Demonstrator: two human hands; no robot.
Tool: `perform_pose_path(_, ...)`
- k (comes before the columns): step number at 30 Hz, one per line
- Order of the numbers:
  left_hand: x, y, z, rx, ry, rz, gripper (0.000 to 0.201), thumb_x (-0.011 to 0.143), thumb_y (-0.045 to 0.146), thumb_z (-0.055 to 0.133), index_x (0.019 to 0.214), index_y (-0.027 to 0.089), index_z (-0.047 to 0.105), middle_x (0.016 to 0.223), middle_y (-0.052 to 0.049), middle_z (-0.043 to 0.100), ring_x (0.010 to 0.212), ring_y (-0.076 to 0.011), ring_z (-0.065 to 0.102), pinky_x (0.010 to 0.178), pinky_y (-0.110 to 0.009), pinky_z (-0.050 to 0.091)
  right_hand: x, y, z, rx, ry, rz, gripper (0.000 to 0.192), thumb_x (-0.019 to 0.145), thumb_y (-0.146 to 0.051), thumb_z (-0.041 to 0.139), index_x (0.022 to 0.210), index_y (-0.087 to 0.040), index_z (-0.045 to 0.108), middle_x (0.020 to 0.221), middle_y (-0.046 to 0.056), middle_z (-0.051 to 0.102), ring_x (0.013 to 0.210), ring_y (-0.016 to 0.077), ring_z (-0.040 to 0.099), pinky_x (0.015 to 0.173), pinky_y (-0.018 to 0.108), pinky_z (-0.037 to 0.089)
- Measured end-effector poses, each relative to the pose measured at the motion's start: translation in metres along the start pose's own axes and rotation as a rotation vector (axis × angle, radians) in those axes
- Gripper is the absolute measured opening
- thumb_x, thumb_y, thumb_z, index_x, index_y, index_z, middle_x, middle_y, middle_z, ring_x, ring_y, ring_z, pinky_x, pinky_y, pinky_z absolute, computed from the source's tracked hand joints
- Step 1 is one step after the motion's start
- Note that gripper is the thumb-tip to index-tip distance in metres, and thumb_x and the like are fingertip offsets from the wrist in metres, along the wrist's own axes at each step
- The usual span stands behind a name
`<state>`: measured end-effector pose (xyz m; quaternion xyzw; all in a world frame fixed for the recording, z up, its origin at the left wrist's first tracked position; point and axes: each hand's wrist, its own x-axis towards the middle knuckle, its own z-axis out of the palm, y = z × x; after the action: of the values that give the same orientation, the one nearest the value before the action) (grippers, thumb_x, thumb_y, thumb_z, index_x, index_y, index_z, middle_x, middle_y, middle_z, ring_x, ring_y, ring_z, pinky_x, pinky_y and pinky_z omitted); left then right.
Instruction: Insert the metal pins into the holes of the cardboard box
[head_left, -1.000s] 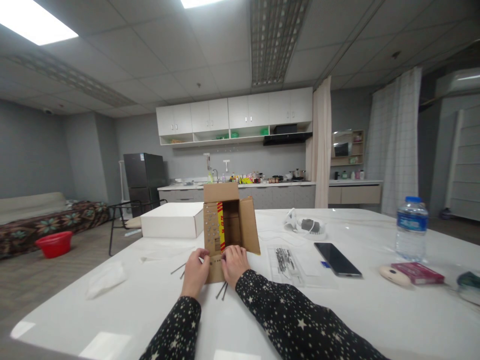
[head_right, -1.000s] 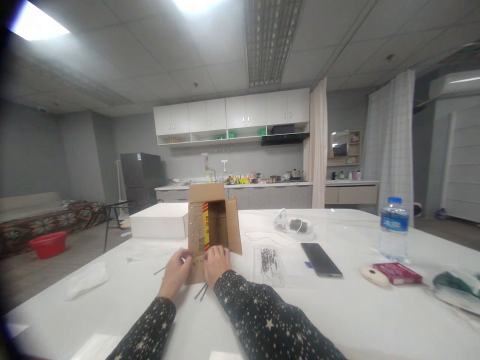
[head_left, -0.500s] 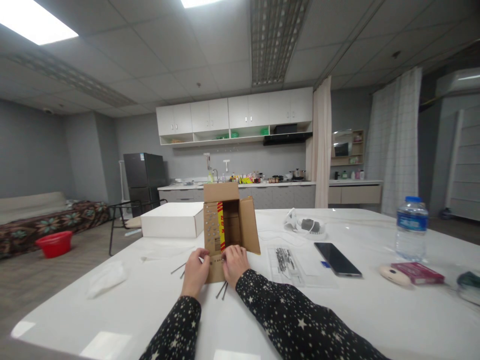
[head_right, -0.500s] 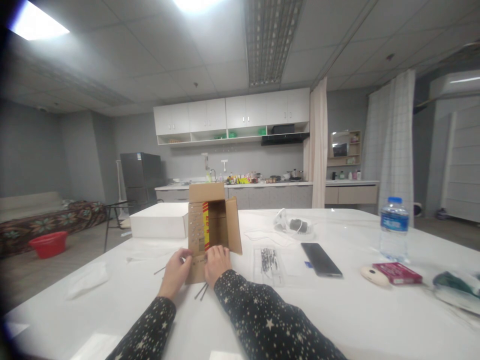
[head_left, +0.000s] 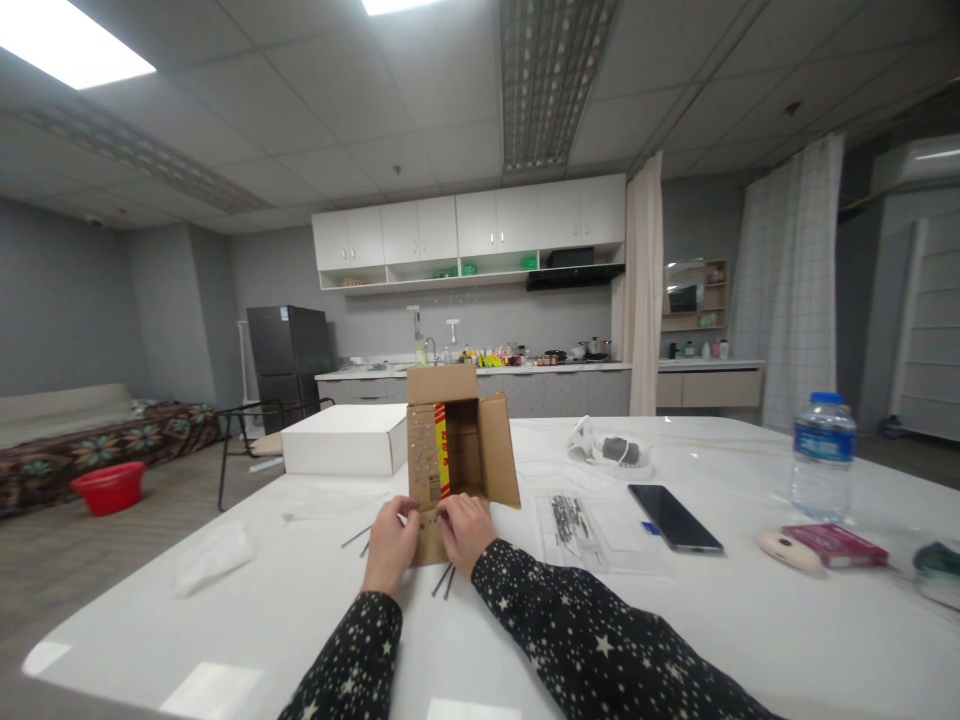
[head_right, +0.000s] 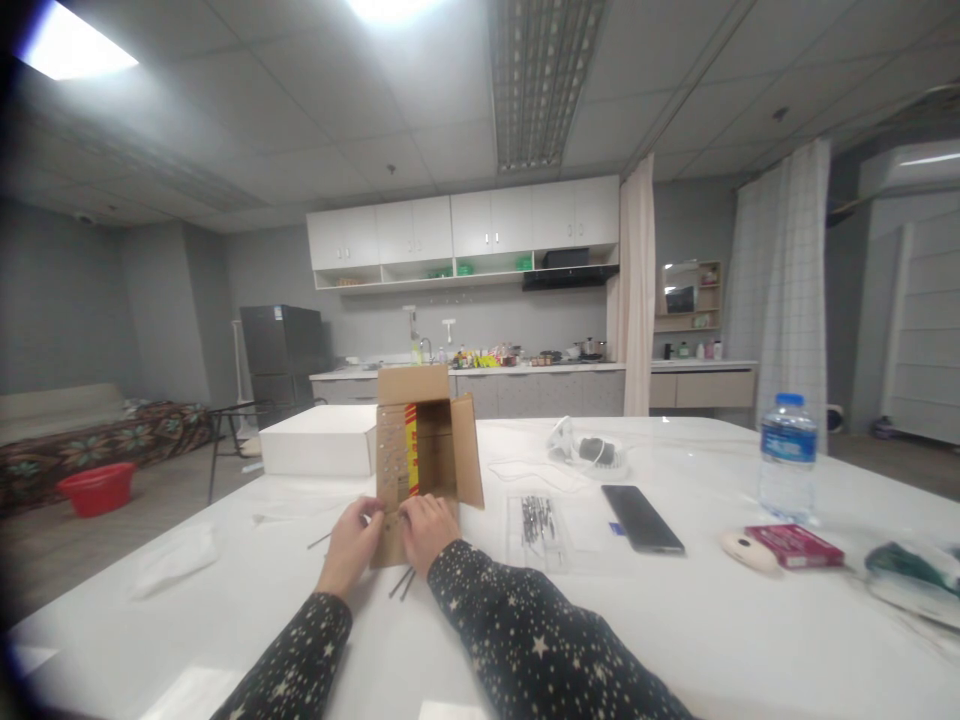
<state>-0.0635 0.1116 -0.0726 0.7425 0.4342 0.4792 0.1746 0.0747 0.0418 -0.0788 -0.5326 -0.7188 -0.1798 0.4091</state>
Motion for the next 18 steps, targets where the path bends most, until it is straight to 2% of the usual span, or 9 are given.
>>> perform_pose_path(4, 0.000, 0.000, 0.000, -0.004, -0.001, -0.002, 0.019, 0.075, 0.028, 0.044, 0.083, 0.019, 0.059, 0.083, -0.005, 0.063, 0.072, -0.0181, 0.056, 0.071, -0.032, 0.045, -0.001, 0.002, 0.004, 0.081, 0.020, 0.024, 0.013, 0.084, -0.011, 0.048, 0.096, -0.017, 0.053, 0.091, 0.005, 0.061, 0.088, 0.0180, 0.052, 0.078, 0.030, 0.038)
perform_pose_path(8, 0.000, 0.000, 0.000, 0.002, 0.009, 0.001, 0.019, 0.074, 0.028, 0.044, 0.083, 0.019, 0.059, 0.082, -0.004, 0.063, 0.070, -0.0178, 0.056, 0.070, -0.032, 0.045, -0.002, 0.006, 0.009, 0.110, 0.025, 0.038, 0.010, 0.085, -0.012, 0.050, 0.092, -0.017, 0.057, 0.090, 0.005, 0.062, 0.089, 0.0184, 0.052, 0.079, 0.031, 0.039)
perform_pose_path(18, 0.001, -0.001, 0.002, 0.008, 0.000, 0.004, 0.019, 0.074, 0.027, 0.045, 0.083, 0.019, 0.059, 0.081, -0.004, 0.063, 0.069, -0.0177, 0.056, 0.070, -0.032, 0.045, -0.001, 0.005, 0.006, 0.074, 0.018, -0.045, 0.014, 0.090, -0.018, 0.048, 0.094, -0.018, 0.062, 0.090, 0.005, 0.064, 0.089, 0.0174, 0.053, 0.079, 0.031, 0.039)
